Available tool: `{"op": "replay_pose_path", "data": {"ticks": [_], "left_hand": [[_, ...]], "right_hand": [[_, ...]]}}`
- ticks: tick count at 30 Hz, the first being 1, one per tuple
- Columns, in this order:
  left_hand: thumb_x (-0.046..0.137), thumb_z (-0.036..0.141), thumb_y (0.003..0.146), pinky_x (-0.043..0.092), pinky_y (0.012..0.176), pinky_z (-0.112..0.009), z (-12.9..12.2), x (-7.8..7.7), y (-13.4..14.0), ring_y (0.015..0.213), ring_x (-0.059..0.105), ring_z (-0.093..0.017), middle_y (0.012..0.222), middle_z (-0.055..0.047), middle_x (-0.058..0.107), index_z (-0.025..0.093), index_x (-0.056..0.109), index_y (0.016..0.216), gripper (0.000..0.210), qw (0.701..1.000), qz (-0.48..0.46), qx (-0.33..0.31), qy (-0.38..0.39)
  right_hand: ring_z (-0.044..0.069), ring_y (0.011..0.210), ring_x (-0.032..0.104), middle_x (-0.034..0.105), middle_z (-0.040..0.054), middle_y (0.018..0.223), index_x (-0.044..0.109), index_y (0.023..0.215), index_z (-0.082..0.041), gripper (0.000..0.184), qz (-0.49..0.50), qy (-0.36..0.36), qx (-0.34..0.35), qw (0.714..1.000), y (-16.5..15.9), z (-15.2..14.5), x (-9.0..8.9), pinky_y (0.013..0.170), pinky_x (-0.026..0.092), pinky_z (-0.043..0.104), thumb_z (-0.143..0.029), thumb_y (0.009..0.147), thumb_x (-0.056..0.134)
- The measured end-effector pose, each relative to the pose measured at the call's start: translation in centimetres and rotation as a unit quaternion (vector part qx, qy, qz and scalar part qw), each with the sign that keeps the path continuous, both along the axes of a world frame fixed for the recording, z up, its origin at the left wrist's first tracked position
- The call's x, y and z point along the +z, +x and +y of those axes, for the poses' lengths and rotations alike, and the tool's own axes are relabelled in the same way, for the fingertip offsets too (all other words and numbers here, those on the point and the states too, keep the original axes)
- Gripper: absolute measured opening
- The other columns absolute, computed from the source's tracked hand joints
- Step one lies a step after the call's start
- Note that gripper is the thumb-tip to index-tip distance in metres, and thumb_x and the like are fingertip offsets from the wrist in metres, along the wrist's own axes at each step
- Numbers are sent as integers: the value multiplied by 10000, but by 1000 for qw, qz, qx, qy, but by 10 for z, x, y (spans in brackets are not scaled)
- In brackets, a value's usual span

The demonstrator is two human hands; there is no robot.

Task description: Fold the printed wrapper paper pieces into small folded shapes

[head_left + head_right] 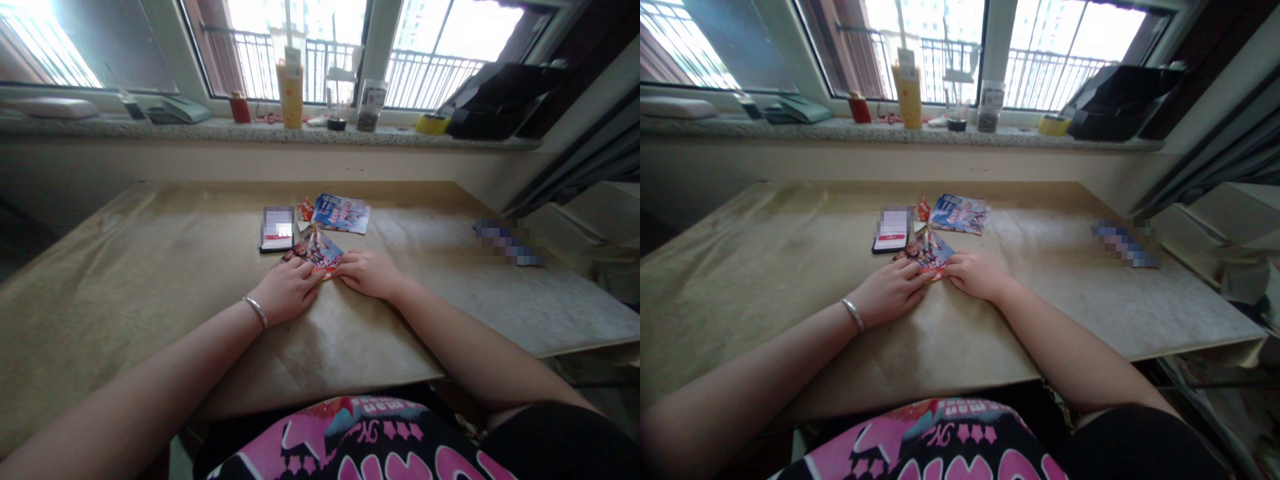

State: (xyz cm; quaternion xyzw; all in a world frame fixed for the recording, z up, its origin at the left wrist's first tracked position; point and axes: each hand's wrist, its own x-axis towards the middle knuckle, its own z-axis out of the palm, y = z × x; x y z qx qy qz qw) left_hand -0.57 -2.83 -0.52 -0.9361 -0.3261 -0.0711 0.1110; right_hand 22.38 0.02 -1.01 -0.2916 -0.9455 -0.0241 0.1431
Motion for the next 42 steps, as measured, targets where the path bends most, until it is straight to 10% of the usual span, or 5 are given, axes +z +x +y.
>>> {"op": "replay_pose_path", "data": {"ticks": [42], "left_hand": [[409,341,905,394,827,-364,0,2,-4,872,485,-219,953,-86,566,221,536,1252,388,999,29,-36,29]], "right_hand": [[163,768,542,639,70,851,672,812,-178,193,-69,2,3,998,8,1,16,693,379,267,-177,829,479]]}}
